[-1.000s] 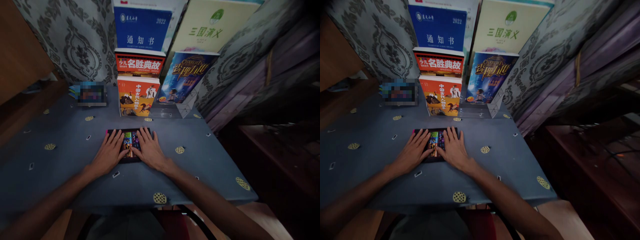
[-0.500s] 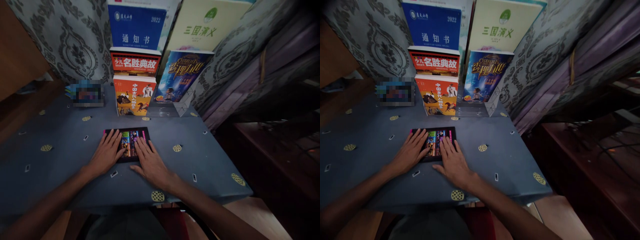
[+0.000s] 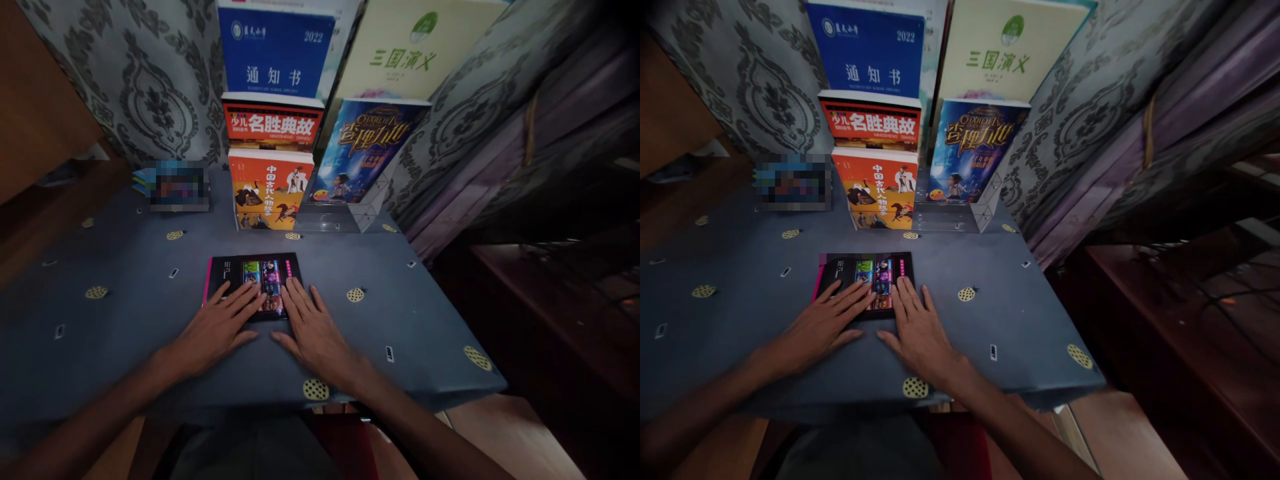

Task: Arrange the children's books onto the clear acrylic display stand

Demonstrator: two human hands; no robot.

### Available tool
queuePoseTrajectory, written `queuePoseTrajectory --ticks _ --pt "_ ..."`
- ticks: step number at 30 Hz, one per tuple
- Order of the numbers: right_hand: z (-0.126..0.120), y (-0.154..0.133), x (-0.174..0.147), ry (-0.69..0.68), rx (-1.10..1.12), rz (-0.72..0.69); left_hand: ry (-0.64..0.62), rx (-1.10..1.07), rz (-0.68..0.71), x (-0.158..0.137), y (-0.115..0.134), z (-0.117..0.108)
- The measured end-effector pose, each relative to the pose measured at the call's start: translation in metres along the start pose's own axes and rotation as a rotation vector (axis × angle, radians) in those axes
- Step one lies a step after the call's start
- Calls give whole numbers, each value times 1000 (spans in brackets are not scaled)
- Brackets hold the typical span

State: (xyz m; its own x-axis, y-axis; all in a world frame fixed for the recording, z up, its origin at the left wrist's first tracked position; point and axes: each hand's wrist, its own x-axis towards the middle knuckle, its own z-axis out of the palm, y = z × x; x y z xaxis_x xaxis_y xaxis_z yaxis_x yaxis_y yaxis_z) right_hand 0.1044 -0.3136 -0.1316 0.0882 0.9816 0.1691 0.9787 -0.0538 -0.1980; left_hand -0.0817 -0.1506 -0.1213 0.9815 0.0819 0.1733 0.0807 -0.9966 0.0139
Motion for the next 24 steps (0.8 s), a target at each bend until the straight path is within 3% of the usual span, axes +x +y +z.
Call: queuePoseTrajectory --ticks 12,21,24 --pt "-2 0 0 -3 -49 -14 34 -11 -190 -46 -31 1" --pt "-17 -2 7 23 -56 -21 84 212 41 -35 -39 -10" --pt "-19 0 10 38 -26 -29 99 193 94 -36 -42 -12"
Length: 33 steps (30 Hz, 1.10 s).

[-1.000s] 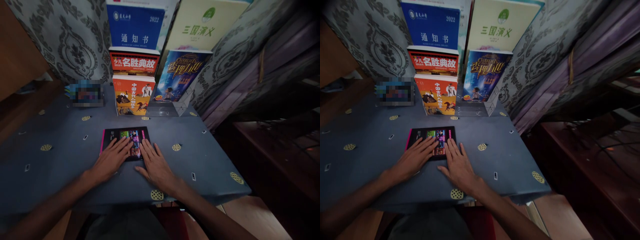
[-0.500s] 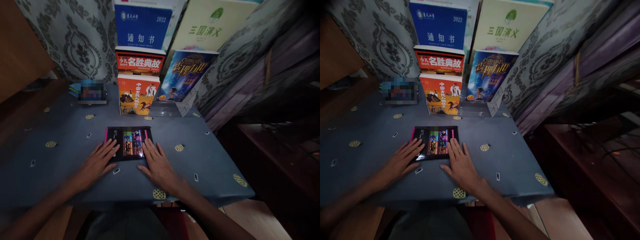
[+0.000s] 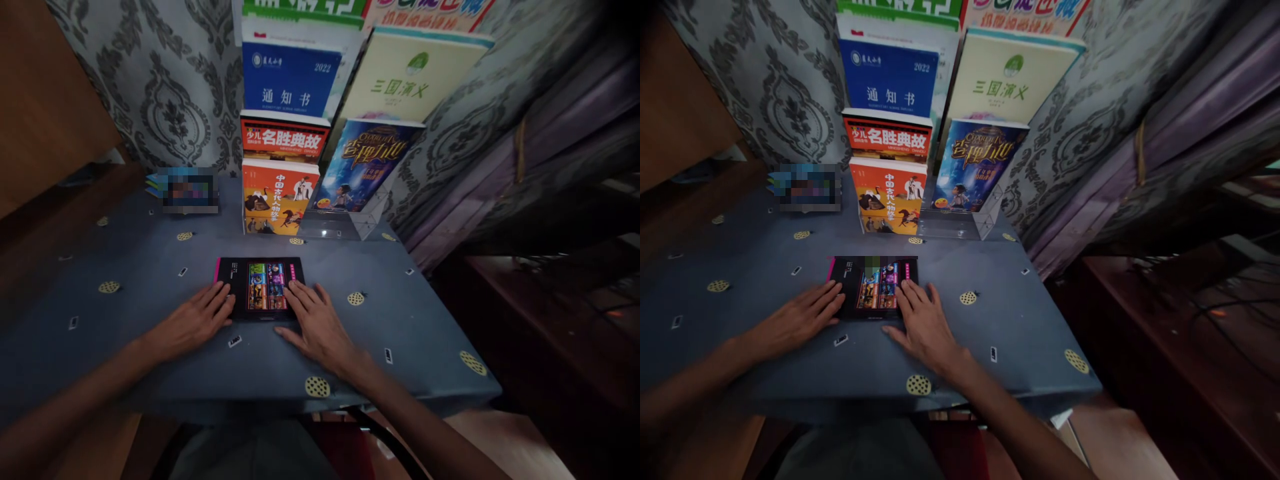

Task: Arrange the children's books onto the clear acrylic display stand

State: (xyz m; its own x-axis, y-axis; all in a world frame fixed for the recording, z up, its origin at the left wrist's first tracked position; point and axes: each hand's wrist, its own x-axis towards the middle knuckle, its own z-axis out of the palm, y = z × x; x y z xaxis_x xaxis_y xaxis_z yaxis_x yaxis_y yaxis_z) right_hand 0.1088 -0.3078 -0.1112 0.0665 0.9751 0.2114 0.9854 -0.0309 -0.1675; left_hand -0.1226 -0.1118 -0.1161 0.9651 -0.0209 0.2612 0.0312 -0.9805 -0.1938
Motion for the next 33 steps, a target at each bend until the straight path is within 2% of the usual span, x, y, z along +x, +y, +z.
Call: queuePoseTrajectory --ticks 4,7,11,14,18,22,25,28,30,32,33 --pt "-4 7 -5 -5 66 -18 10 -114 -7 -3 4 -9" --pt "-19 15 -14 -12 182 -46 32 -197 -21 -2 17 -28" --pt "-52 24 -21 54 564 -48 58 -353 -68 3 29 -68" --pt "-64 28 -15 99 869 52 111 -488 -144 10 23 -89" --pt "-42 30 4 174 1165 251 148 -626 -328 27 6 -95" --pt "-12 35 23 57 1427 328 234 -632 -510 49 -7 -91" --pt "-6 41 36 57 1518 352 313 -677 -683 55 -10 -84" --pt "-6 48 54 152 1550 395 342 -877 -918 45 -5 -68" --pt "-1 53 71 230 1449 425 200 -1120 -1049 32 3 -55" --pt "8 56 90 266 1224 421 -147 -1309 -1054 18 11 -45" --pt "13 57 100 268 1111 408 -276 -1305 -1016 13 15 -43"
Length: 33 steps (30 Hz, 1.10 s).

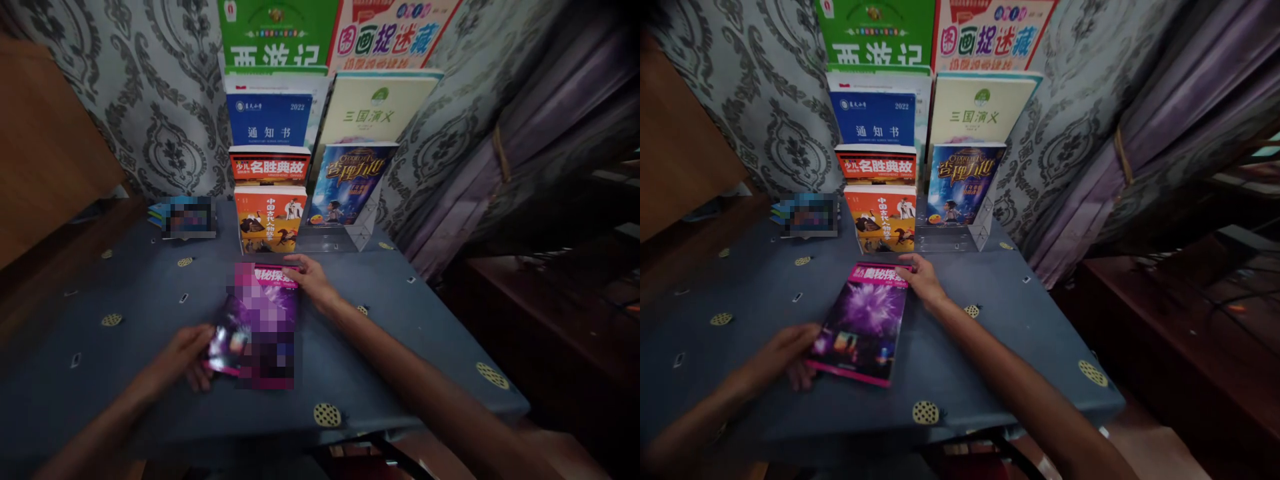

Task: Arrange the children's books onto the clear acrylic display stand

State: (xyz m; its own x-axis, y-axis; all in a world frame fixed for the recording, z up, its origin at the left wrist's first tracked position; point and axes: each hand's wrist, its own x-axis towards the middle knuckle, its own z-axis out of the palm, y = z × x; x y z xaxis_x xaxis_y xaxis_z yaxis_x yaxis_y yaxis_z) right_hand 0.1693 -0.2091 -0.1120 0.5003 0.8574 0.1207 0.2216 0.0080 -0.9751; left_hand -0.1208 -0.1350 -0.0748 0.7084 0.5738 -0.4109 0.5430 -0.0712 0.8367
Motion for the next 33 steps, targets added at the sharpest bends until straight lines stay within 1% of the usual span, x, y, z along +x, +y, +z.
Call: queuePoseTrajectory --ticks 1,2,4,6,9,10,11,13,15,16,18,21,23,24,26,28,30,31,33 --pt "5 3 8 3 -89 -27 -38 99 12 -3 -3 1" --pt "10 5 15 1 -152 -45 -10 219 79 -5 -4 1" --pt "17 5 23 1 -220 -70 151 456 286 -5 0 1" --pt "21 -1 20 15 -283 -93 290 619 470 1 7 3" --pt "27 -16 -4 24 -447 -183 399 773 642 19 9 8" --pt "31 -21 -16 -20 -562 -264 418 818 684 27 7 10" --pt "36 -25 -29 -98 -675 -362 431 855 715 35 4 12" --pt "50 -32 -54 -339 -799 -574 446 898 741 51 -3 12" --pt "63 -35 -73 -519 -872 -739 432 919 734 64 -10 8" --pt "69 -36 -80 -571 -903 -802 418 928 730 69 -12 6" --pt "75 -37 -88 -612 -951 -879 387 942 725 73 -14 1" --pt "74 -38 -90 -638 -977 -907 366 971 722 73 -10 -2" --pt "72 -39 -88 -688 -956 -927 363 996 712 71 -3 -1" --pt "71 -39 -88 -717 -937 -945 343 998 722 70 1 0" --pt "70 -40 -87 -763 -899 -979 239 967 783 70 12 4" --pt "70 -41 -87 -795 -890 -985 74 912 876 73 22 9" --pt "69 -43 -88 -806 -892 -975 -42 885 924 79 29 14" --pt "69 -43 -88 -802 -891 -975 -65 889 926 83 31 17" --pt "68 -43 -89 -783 -881 -992 -55 919 916 94 34 21"
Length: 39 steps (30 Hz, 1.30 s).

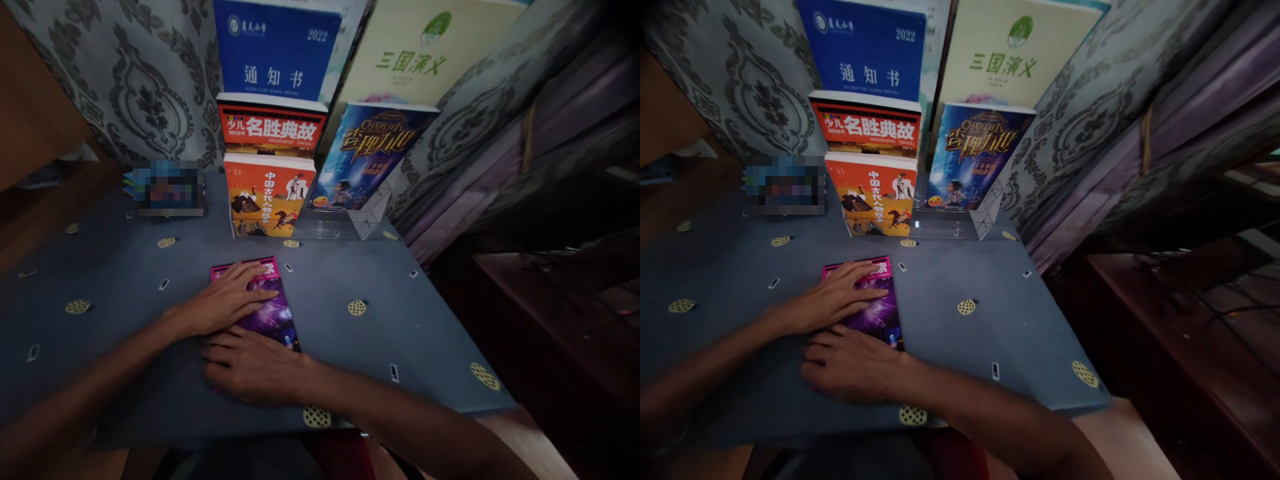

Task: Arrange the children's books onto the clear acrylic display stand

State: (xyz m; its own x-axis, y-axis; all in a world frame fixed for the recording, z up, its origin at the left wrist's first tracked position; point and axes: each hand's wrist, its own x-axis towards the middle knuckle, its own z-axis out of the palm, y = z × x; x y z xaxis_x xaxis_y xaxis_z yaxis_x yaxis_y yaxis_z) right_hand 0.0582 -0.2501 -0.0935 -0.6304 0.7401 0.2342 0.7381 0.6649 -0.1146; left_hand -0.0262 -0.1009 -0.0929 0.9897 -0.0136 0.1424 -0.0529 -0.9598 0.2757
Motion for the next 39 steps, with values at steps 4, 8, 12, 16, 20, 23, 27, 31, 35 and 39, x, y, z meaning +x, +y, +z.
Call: queuePoseTrajectory --ticks 4,8,12,16,20,23,27,31,35,39 --pt "4 3 -1 29 -20 -33 73 98 -77 19 -16 12" --pt "5 6 -1 23 11 -49 167 148 -126 28 -31 20" --pt "1 4 -1 -5 97 4 210 127 -117 28 -36 25" --pt "0 14 -4 132 397 210 208 99 -134 27 -39 28" --pt "-1 49 -9 316 730 359 173 80 -143 26 -45 28" --pt "-1 72 -13 387 874 412 138 76 -109 24 -48 26" --pt "-3 68 -21 384 1037 439 125 82 -138 25 -45 24" --pt "-10 40 -34 273 1230 479 148 102 -155 28 -41 24" --pt "-13 13 -48 263 1250 428 161 115 -139 27 -41 26" --pt "-11 -2 -57 264 1175 410 170 130 -143 28 -41 25"
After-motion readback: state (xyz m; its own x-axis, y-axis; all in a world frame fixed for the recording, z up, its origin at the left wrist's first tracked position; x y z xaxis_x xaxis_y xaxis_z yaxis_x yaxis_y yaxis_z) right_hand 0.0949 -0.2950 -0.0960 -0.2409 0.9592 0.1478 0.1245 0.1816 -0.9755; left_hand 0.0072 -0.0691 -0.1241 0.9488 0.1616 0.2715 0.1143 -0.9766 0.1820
